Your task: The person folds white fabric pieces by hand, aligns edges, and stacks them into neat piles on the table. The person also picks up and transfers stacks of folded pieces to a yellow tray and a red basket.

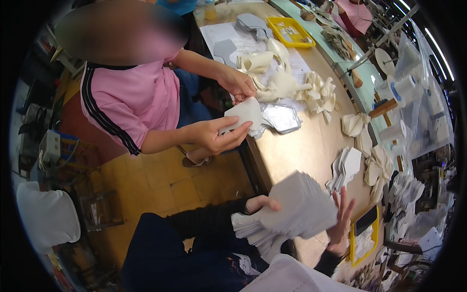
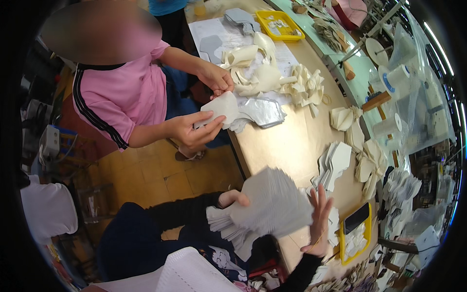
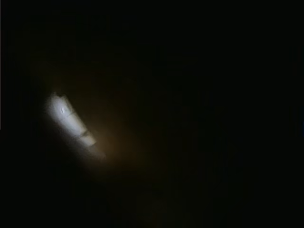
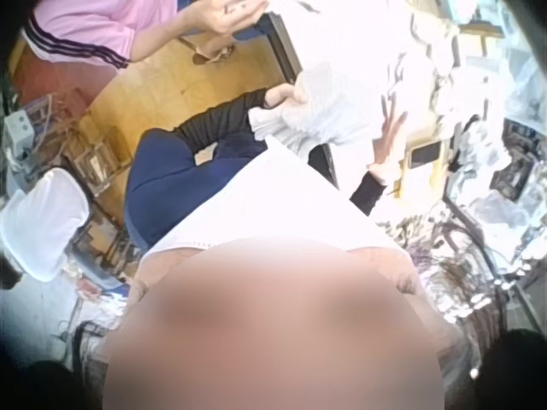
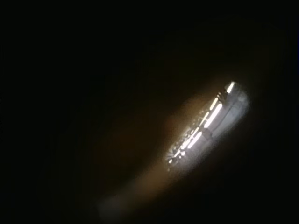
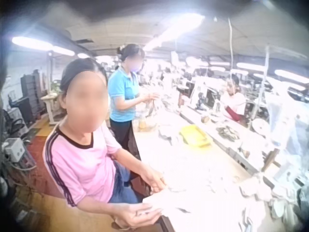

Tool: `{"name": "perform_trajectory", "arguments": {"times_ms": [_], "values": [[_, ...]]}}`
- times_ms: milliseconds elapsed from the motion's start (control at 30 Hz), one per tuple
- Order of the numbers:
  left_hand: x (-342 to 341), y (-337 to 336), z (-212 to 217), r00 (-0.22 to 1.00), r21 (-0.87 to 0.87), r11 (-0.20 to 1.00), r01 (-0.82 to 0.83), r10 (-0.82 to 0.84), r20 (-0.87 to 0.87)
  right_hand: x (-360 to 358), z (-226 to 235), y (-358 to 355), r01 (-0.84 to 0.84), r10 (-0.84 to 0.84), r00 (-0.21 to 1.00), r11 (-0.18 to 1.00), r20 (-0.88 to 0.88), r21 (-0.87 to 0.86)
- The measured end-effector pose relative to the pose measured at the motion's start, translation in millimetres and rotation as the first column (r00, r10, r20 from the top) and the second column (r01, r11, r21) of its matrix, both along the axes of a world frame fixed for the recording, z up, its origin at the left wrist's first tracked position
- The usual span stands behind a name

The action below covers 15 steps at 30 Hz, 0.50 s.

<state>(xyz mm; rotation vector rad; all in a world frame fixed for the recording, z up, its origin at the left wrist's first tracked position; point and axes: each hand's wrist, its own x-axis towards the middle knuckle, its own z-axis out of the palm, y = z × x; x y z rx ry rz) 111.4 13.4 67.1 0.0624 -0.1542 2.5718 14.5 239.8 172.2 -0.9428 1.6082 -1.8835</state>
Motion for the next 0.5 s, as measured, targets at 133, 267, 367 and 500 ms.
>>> {"name": "perform_trajectory", "arguments": {"times_ms": [133,267,367,500], "values": [[2.4,18.1,-5.1,0.846,-0.640,0.767,0.055,-0.377,-0.378,-41.7,55.3,-38.3,-0.555,0.781,0.595,0.570,-0.189,0.606],[12.5,52.3,-20.5,0.953,-0.813,0.572,0.108,-0.293,-0.080,15.1,48.1,-94.5,-0.701,0.918,0.296,0.397,-0.266,0.593],[11.8,48.7,-24.5,0.976,-0.741,0.640,0.204,-0.193,0.102,23.3,51.5,-85.5,-0.768,0.924,0.292,0.381,-0.248,0.514],[9.5,-0.7,-17.6,0.955,-0.322,0.932,0.167,-0.072,0.287,-17.3,52.8,-17.4,-0.800,0.812,0.563,0.583,-0.156,0.145]]}}
